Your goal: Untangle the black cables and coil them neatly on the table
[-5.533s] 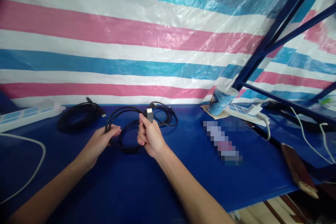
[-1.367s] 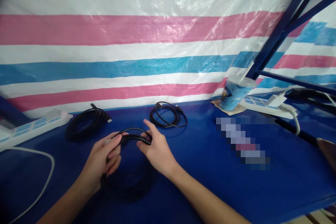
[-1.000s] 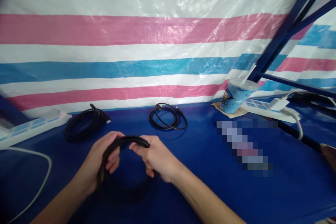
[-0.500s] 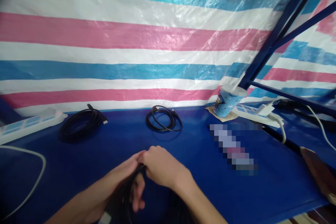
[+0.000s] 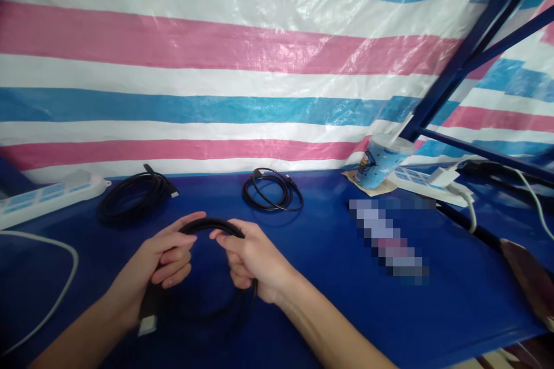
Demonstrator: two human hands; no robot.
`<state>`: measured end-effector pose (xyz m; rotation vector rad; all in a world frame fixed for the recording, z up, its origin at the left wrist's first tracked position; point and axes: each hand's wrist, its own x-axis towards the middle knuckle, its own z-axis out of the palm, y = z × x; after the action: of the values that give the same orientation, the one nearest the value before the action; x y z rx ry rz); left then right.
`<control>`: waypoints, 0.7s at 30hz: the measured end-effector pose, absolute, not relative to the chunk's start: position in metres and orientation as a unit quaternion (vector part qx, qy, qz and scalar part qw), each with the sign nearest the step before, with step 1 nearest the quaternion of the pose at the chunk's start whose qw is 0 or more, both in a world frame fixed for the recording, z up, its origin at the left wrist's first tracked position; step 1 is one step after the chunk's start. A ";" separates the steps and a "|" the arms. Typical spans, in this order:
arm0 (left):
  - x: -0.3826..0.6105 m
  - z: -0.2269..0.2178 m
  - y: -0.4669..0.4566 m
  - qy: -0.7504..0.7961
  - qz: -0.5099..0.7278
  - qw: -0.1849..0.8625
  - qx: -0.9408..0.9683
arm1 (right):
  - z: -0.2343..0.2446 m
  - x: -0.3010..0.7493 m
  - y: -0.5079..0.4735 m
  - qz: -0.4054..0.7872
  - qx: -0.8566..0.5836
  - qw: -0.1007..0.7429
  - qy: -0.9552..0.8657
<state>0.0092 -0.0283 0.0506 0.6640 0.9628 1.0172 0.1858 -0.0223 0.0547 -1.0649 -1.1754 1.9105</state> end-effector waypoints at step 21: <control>0.011 0.051 -0.030 0.424 0.532 0.667 0.304 | 0.041 0.179 -0.018 0.754 -0.350 0.420 -0.364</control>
<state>0.0115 -0.0296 0.0509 0.6863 0.9567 1.2014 0.1787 -0.0175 0.0408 -0.8776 -0.9122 1.8907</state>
